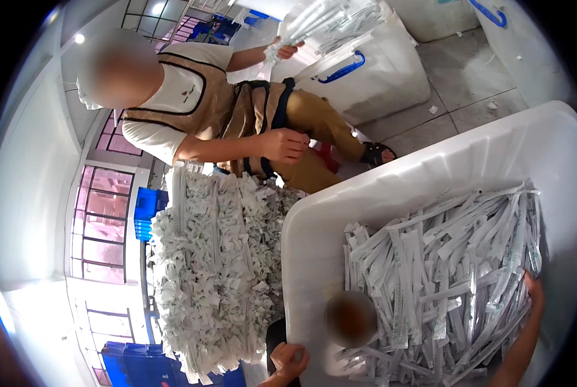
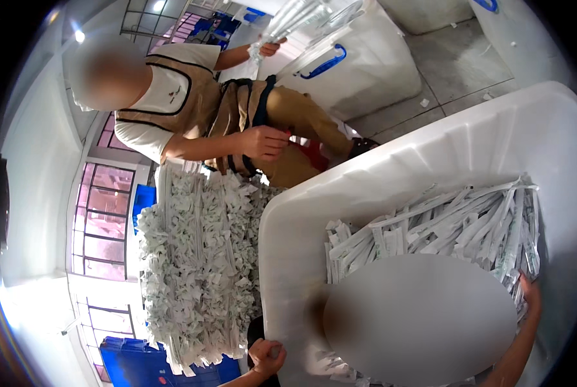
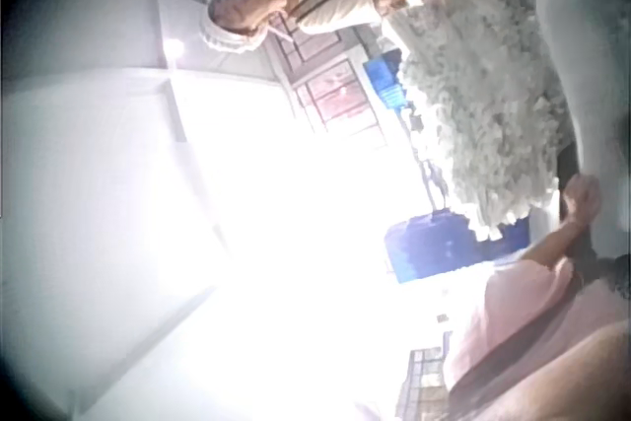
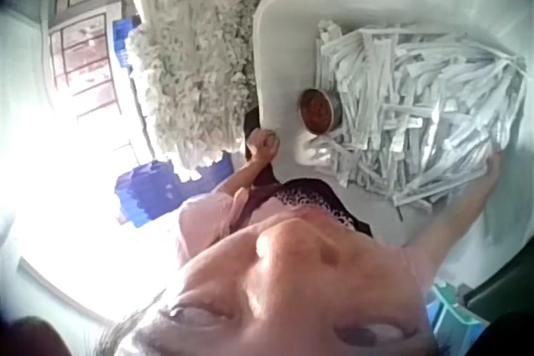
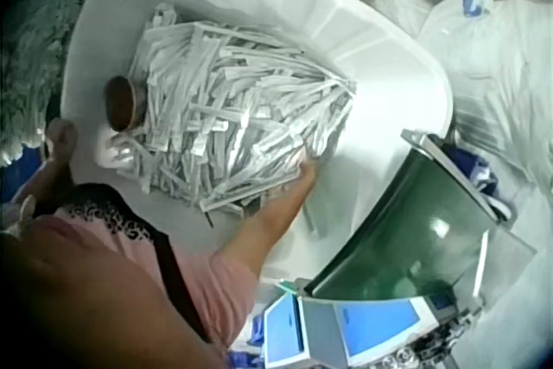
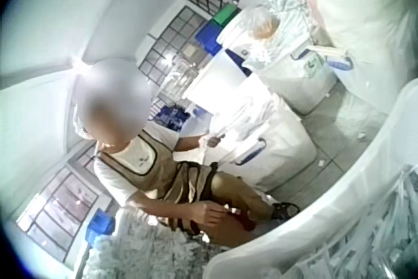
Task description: The person gathers packaged straws from a bin into bundles, secures them with rubber bands, and stacks the completed bundles.
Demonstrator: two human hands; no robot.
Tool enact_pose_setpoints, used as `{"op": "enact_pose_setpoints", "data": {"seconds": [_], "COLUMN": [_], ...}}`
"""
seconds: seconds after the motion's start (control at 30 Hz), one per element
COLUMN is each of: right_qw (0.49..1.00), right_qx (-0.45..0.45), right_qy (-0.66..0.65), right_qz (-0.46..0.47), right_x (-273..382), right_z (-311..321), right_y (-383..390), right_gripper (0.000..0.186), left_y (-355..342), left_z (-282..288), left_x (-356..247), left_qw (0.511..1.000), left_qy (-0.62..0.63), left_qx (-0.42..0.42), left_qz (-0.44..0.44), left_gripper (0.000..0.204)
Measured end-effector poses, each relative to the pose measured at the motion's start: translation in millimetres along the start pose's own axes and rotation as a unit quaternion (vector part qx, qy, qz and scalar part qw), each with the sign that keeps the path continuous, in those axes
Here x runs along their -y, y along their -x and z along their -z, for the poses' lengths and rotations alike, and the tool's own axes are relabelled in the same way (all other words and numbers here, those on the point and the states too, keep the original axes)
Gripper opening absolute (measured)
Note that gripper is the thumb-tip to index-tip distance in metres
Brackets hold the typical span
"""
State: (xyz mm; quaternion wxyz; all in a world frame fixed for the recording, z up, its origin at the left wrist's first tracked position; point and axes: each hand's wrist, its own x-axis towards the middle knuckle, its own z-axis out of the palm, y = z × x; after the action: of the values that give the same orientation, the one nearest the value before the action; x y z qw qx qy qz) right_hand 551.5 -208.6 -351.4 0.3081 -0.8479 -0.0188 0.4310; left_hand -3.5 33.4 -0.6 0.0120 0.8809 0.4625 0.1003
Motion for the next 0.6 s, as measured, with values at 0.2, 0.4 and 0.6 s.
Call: {"op": "enact_pose_setpoints", "data": {"seconds": [0.2,0.4,0.6], "right_qw": [0.977,0.981,0.99], "right_qx": [0.138,0.126,-0.084], "right_qy": [-0.151,-0.147,-0.011], "right_qz": [0.066,0.032,0.116], "right_x": [74,60,63], "right_z": [-6,-3,-22], "right_y": [46,31,35], "right_gripper": [0.074,0.067,0.07], "left_y": [-6,-4,2], "left_z": [10,10,16], "left_x": [1,5,7], "left_qw": [1.0,0.999,0.995], "left_qy": [0.003,0.036,0.091], "left_qx": [0.012,-0.009,-0.03], "left_qz": [0.018,0.014,0.016], "left_gripper": [0.014,0.013,0.013]}}
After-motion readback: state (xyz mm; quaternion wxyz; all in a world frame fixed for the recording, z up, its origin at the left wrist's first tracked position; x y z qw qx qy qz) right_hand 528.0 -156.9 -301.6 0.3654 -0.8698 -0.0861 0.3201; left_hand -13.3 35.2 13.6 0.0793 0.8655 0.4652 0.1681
